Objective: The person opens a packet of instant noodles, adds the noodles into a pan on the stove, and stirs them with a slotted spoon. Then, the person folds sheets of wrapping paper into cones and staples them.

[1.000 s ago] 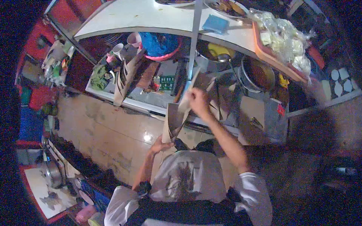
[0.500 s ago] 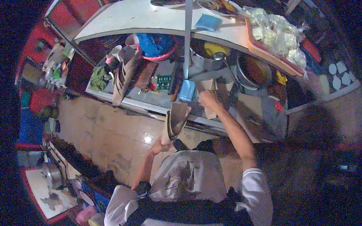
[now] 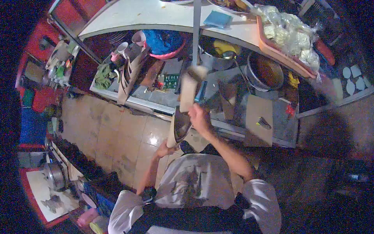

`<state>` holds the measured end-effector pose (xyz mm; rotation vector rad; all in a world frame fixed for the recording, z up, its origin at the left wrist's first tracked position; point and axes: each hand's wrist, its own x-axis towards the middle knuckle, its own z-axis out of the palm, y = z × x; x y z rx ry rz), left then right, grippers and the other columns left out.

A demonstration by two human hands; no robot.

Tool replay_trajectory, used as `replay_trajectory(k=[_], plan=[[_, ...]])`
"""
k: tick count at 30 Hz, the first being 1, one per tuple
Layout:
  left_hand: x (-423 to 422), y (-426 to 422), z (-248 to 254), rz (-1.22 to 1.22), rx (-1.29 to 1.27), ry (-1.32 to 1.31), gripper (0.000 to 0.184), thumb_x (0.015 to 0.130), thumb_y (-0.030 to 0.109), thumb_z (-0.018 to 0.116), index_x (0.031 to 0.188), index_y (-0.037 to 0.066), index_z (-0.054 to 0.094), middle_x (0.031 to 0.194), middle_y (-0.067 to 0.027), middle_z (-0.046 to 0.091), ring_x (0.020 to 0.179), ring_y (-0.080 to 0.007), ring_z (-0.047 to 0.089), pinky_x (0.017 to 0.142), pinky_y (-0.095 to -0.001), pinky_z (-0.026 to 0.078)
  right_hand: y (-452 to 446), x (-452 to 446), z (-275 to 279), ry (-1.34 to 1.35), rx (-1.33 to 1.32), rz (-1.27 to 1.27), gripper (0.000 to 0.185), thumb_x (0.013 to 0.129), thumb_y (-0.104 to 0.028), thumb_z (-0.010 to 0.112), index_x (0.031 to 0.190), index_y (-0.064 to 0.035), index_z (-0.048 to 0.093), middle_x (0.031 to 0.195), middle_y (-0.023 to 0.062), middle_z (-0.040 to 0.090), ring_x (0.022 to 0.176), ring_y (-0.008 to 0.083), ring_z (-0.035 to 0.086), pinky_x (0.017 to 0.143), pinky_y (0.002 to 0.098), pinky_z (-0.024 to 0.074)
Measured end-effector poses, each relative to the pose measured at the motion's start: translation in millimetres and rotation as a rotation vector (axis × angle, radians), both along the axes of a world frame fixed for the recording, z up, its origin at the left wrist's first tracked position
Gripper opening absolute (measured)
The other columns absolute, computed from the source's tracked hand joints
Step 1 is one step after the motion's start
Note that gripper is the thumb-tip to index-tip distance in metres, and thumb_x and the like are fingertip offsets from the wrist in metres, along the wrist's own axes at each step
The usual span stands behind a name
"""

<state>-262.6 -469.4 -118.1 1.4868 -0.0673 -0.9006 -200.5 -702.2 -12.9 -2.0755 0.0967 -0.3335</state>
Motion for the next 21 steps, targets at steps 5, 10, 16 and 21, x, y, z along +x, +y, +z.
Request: replay_trajectory(k=[5,10,16,21], plan=[[-5.7,5.3,-5.0,0.000,-0.018,-0.062,0.056,0.066,0.013,0.075,0.114,0.008,0.047,0.097,-0.0028,0.058,0.087,-0.0127,0.055,0.068,-0.0258,0.047,-14.3,17.9,31.9,0.007,0.221,-0.047,0.012,0.088,-0.009,0.044,0.083,0.0001,0.051,0.061,0.0103,0.057,0.056,0.0181,0.060,0.051,0.0316,0.0463],[-5.2,-6.6,-1.1,0.080,-0.121,-0.094,0.056,0.067,0.011,0.074,0.116,0.007,0.046,0.096,-0.0026,0.058,0.084,-0.0120,0.054,0.068,-0.0264,0.047,28.2,-23.8,-29.8,0.014,-0.085,0.162,0.006,0.077,-0.004,0.052,0.075,0.0021,0.053,0.055,0.0085,0.054,0.050,0.0168,0.058,0.043,0.0296,0.0446],[-1.5,0.1,22.3,0.054,0.022,0.038,0.054,0.067,0.008,0.074,0.114,0.006,0.048,0.095,-0.0021,0.058,0.077,-0.0104,0.053,0.063,-0.0249,0.045,4.5,-17.5,-12.7,0.279,0.121,0.431,0.018,0.084,-0.016,0.057,0.076,0.0000,0.057,0.064,0.0053,0.059,0.062,0.0148,0.059,0.054,0.0272,0.0463],[-14.5,7.6,3.8,0.157,-0.108,-0.137,0.058,0.066,0.008,0.074,0.117,0.006,0.046,0.095,-0.0018,0.057,0.077,-0.0101,0.052,0.060,-0.0239,0.044,-106.1,35.8,-0.3,0.141,-0.805,-0.033,0.034,0.075,-0.031,0.065,0.092,-0.0025,0.058,0.089,0.0181,0.060,0.090,0.0325,0.057,0.073,0.0417,0.0456]])
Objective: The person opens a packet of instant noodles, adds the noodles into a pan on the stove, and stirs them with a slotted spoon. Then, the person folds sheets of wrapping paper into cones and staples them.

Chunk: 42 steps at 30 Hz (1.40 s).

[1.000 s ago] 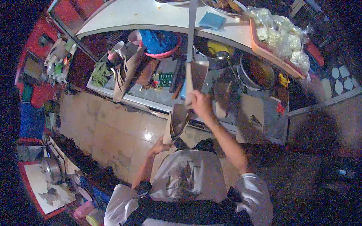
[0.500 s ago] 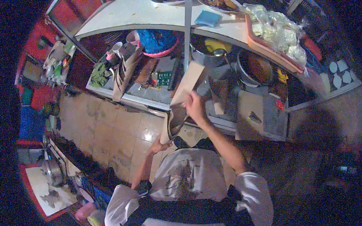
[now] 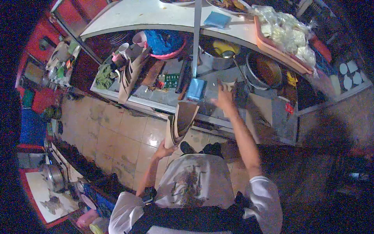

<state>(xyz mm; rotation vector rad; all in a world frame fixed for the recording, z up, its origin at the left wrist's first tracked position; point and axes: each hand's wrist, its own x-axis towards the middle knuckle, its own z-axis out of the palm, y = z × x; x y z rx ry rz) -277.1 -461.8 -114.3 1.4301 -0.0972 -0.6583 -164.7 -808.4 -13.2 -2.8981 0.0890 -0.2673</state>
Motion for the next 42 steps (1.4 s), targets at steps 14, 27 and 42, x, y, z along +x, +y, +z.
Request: replay_trajectory(k=[14,27,42], plan=[[12.6,-4.7,24.7,-0.090,-0.050,-0.079,0.056,0.069,0.010,0.073,0.118,0.005,0.047,0.099,-0.0019,0.057,0.086,-0.0118,0.053,0.073,-0.0277,0.046,129.8,-52.9,-29.3,0.555,0.839,0.367,0.009,0.076,-0.003,0.050,0.072,0.0021,0.055,0.062,0.0139,0.057,0.055,0.0181,0.057,0.049,0.0361,0.0441],[211.8,11.4,42.6,0.210,0.115,-0.336,0.049,0.074,0.022,0.070,0.111,-0.003,0.050,0.099,-0.0093,0.059,0.086,-0.0156,0.055,0.076,-0.0272,0.045,25.8,-142.3,-18.2,-0.271,0.552,-0.322,0.021,0.076,-0.007,0.062,0.096,-0.0046,0.058,0.094,0.0085,0.058,0.073,0.0190,0.055,0.058,0.0281,0.0449],[97.4,-100.5,24.9,0.450,0.620,-0.690,0.024,0.083,0.015,0.058,0.100,-0.001,0.057,0.083,-0.0108,0.060,0.077,-0.0195,0.056,0.073,-0.0302,0.045,-181.6,-209.7,-54.3,-0.217,0.214,-0.471,0.042,0.073,-0.007,0.061,0.113,-0.0034,0.050,0.120,0.0162,0.047,0.113,0.0346,0.042,0.092,0.0388,0.0367]])
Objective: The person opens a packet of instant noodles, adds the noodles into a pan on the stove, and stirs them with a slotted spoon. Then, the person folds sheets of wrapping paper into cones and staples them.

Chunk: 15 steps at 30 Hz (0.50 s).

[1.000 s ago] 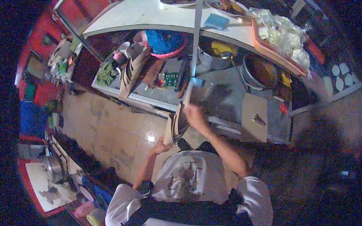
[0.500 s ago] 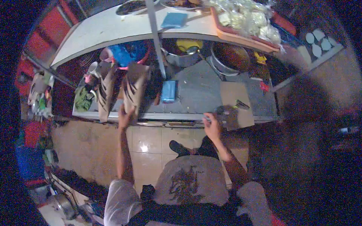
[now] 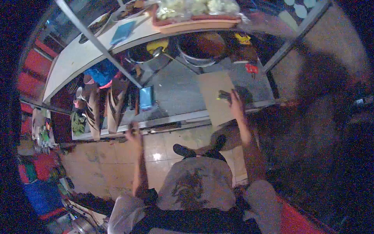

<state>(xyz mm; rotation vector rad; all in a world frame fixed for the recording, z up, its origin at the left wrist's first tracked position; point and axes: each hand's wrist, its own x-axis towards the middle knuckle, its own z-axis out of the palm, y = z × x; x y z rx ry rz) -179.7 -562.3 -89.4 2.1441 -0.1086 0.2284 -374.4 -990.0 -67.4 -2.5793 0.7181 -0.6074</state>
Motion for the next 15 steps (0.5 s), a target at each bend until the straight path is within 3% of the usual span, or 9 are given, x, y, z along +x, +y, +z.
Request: replay_trajectory(k=[1,3,4,6,7,8,10,12,15], plan=[[-39.8,-40.8,-8.3,-0.151,-0.263,0.027,0.025,0.085,0.021,0.057,0.094,-0.002,0.059,0.079,-0.0076,0.061,0.073,-0.0167,0.056,0.070,-0.0291,0.045,-13.0,4.4,-11.2,-0.005,0.001,-0.002,0.042,0.073,-0.007,0.061,0.113,-0.0034,0.050,0.120,0.0162,0.047,0.113,0.0346,0.042,0.092,0.0388,0.0367],[-106.1,-107.0,-6.4,-0.523,-0.447,0.280,0.027,0.085,0.020,0.058,0.103,0.000,0.057,0.089,-0.0097,0.063,0.078,-0.0138,0.059,0.070,-0.0280,0.047,-36.5,13.6,-38.7,0.122,-0.020,0.233,0.035,0.074,-0.007,0.060,0.108,-0.0031,0.053,0.113,0.0163,0.052,0.104,0.0357,0.047,0.085,0.0401,0.0401],[-128.5,-128.3,-40.7,-0.572,-0.321,0.487,0.026,0.085,0.020,0.057,0.104,0.001,0.056,0.090,-0.0097,0.062,0.079,-0.0146,0.060,0.069,-0.0276,0.048,-40.8,13.6,-35.8,0.110,-0.020,0.240,0.035,0.074,-0.007,0.060,0.108,-0.0031,0.053,0.113,0.0163,0.052,0.104,0.0357,0.047,0.085,0.0401,0.0401],[-164.6,-184.7,-20.6,-0.545,-0.415,0.676,0.027,0.085,0.022,0.058,0.099,-0.001,0.057,0.089,-0.0111,0.062,0.076,-0.0165,0.061,0.067,-0.0271,0.049,-43.1,3.6,-31.4,0.049,0.237,0.075,0.030,0.074,-0.009,0.060,0.103,-0.0036,0.055,0.109,0.0182,0.053,0.097,0.0369,0.050,0.081,0.0424,0.0408],[-173.7,-201.2,-22.9,-0.530,-0.414,0.674,0.027,0.085,0.022,0.058,0.099,-0.001,0.057,0.089,-0.0111,0.062,0.076,-0.0165,0.061,0.067,-0.0271,0.049,-48.1,-3.9,-38.7,-0.040,-0.002,-0.058,0.030,0.074,-0.012,0.060,0.103,-0.0052,0.056,0.108,0.0199,0.053,0.093,0.0386,0.051,0.081,0.0438,0.0403],[-179.7,-216.8,-28.1,-0.445,-0.602,0.831,0.027,0.084,0.022,0.059,0.096,-0.002,0.057,0.088,-0.0112,0.062,0.075,-0.0166,0.061,0.066,-0.0269,0.049,-56.5,-12.8,-32.9,-0.041,0.001,-0.042,0.030,0.074,-0.012,0.060,0.103,-0.0052,0.056,0.108,0.0199,0.053,0.093,0.0386,0.051,0.081,0.0438,0.0403],[-187.7,-237.9,-29.0,-0.342,-0.795,0.977,0.028,0.083,0.023,0.061,0.093,-0.003,0.057,0.086,-0.0113,0.062,0.073,-0.0168,0.061,0.065,-0.0267,0.049,-72.8,-34.7,-11.1,0.187,0.296,-0.316,0.033,0.074,-0.012,0.060,0.106,-0.0069,0.054,0.110,0.0206,0.052,0.097,0.0388,0.050,0.082,0.0449,0.0399],[-193.2,-250.9,-27.5,-0.311,-0.692,0.866,0.028,0.082,0.023,0.062,0.091,-0.004,0.058,0.083,-0.0103,0.061,0.074,-0.0159,0.060,0.067,-0.0270,0.049,-76.5,-51.4,-11.5,0.144,0.202,-0.282,0.036,0.072,-0.010,0.061,0.108,-0.0079,0.054,0.109,0.0185,0.054,0.102,0.0379,0.049,0.086,0.0447,0.0395],[-196.0,-256.0,-43.2,-0.279,-0.646,0.792,0.023,0.084,0.021,0.060,0.089,-0.002,0.058,0.082,-0.0087,0.061,0.075,-0.0152,0.059,0.068,-0.0268,0.048,-53.4,-63.4,-14.6,-0.194,-0.009,0.173,0.032,0.069,-0.008,0.063,0.100,-0.0059,0.059,0.106,0.0134,0.056,0.104,0.0322,0.049,0.087,0.0407,0.0412]])
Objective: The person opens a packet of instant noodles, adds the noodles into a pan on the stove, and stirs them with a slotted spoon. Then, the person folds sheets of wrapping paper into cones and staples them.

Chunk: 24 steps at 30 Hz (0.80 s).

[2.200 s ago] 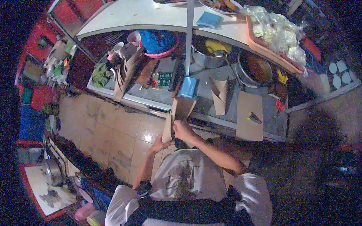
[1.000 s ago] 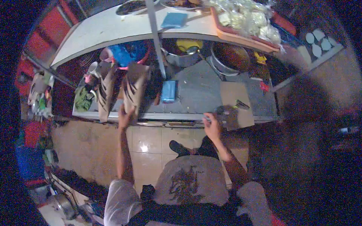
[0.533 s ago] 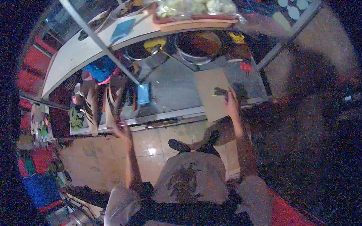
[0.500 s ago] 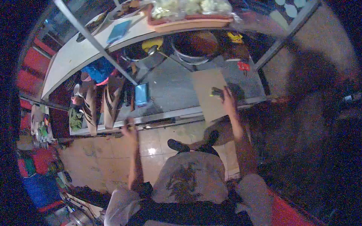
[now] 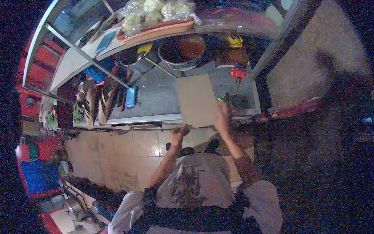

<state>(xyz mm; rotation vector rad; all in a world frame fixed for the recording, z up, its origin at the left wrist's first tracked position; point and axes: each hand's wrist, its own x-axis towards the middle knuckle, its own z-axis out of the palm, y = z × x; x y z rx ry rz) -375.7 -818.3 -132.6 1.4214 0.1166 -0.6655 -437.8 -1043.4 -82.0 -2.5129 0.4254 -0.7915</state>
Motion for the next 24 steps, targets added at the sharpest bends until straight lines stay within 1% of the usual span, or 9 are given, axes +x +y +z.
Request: replay_trajectory(k=[3,7,13,14,15,17,19,21,24], plan=[[-4.1,-6.5,27.7,0.092,-0.056,-0.041,0.018,0.085,0.018,0.058,0.086,0.000,0.058,0.082,-0.0083,0.061,0.074,-0.0152,0.059,0.070,-0.0266,0.047,54.9,-5.7,10.8,-0.067,-0.054,0.507,0.024,0.067,-0.004,0.061,0.091,-0.0030,0.061,0.099,0.0107,0.059,0.096,0.0274,0.054,0.081,0.0360,0.0458],[-1.8,-16.1,45.8,0.133,-0.336,0.246,0.022,0.087,0.022,0.055,0.091,0.001,0.056,0.084,-0.0077,0.059,0.078,-0.0165,0.059,0.074,-0.0298,0.049,70.1,2.6,12.9,0.065,-0.016,0.557,0.023,0.068,-0.004,0.059,0.091,-0.0031,0.061,0.095,0.0096,0.060,0.089,0.0267,0.057,0.076,0.0354,0.0477],[3.8,-16.5,52.2,0.069,-0.229,0.262,0.032,0.085,0.030,0.058,0.095,0.000,0.055,0.086,-0.0070,0.059,0.080,-0.0167,0.059,0.074,-0.0285,0.049,81.3,21.6,18.7,0.011,0.055,0.398,0.019,0.072,0.000,0.053,0.089,-0.0026,0.060,0.087,0.0120,0.061,0.083,0.0297,0.058,0.070,0.0362,0.0471],[7.6,-15.7,43.6,0.069,-0.263,0.290,0.034,0.085,0.031,0.058,0.096,-0.001,0.054,0.087,-0.0078,0.058,0.081,-0.0180,0.059,0.075,-0.0297,0.049,82.9,27.0,10.6,0.055,0.279,0.431,0.016,0.074,0.001,0.051,0.087,-0.0009,0.060,0.086,0.0140,0.061,0.080,0.0315,0.057,0.068,0.0367,0.0460],[11.2,-14.7,42.1,0.065,-0.296,0.320,0.036,0.084,0.032,0.058,0.097,-0.001,0.054,0.089,-0.0085,0.058,0.082,-0.0192,0.060,0.076,-0.0309,0.050,83.4,29.0,2.2,0.050,0.272,0.449,0.016,0.074,0.001,0.051,0.087,-0.0009,0.060,0.086,0.0140,0.061,0.080,0.0315,0.057,0.068,0.0367,0.0460],[16.9,-13.4,48.7,0.075,-0.302,0.339,0.038,0.084,0.033,0.058,0.100,-0.002,0.052,0.090,-0.0092,0.057,0.083,-0.0208,0.060,0.077,-0.0324,0.050,86.7,32.2,-0.6,0.091,0.537,0.355,0.011,0.078,0.000,0.050,0.085,0.0013,0.059,0.080,0.0155,0.061,0.075,0.0300,0.058,0.066,0.0354,0.0451],[22.7,-10.0,52.7,0.072,-0.304,0.368,0.041,0.083,0.033,0.059,0.102,-0.002,0.051,0.092,-0.0098,0.056,0.085,-0.0224,0.060,0.079,-0.0339,0.050,89.8,34.4,12.0,0.033,0.367,0.342,0.010,0.080,-0.001,0.051,0.084,0.0020,0.059,0.075,0.0151,0.061,0.071,0.0268,0.060,0.064,0.0337,0.0450],[29.2,-6.0,45.9,0.025,-0.293,0.428,0.045,0.082,0.032,0.061,0.107,-0.003,0.047,0.097,-0.0109,0.055,0.087,-0.0246,0.060,0.079,-0.0356,0.051,94.9,35.6,11.3,0.137,0.649,0.287,0.009,0.079,-0.007,0.057,0.081,0.0017,0.060,0.072,0.0135,0.062,0.067,0.0226,0.060,0.060,0.0324,0.0446],[34.4,-4.3,38.2,0.011,-0.366,0.376,0.045,0.082,0.030,0.062,0.109,-0.003,0.046,0.099,-0.0119,0.056,0.088,-0.0245,0.060,0.075,-0.0348,0.052,93.7,41.8,27.0,0.251,0.642,0.231,0.012,0.074,-0.009,0.064,0.075,0.0020,0.060,0.066,0.0111,0.061,0.058,0.0156,0.056,0.054,0.0304,0.0431]])
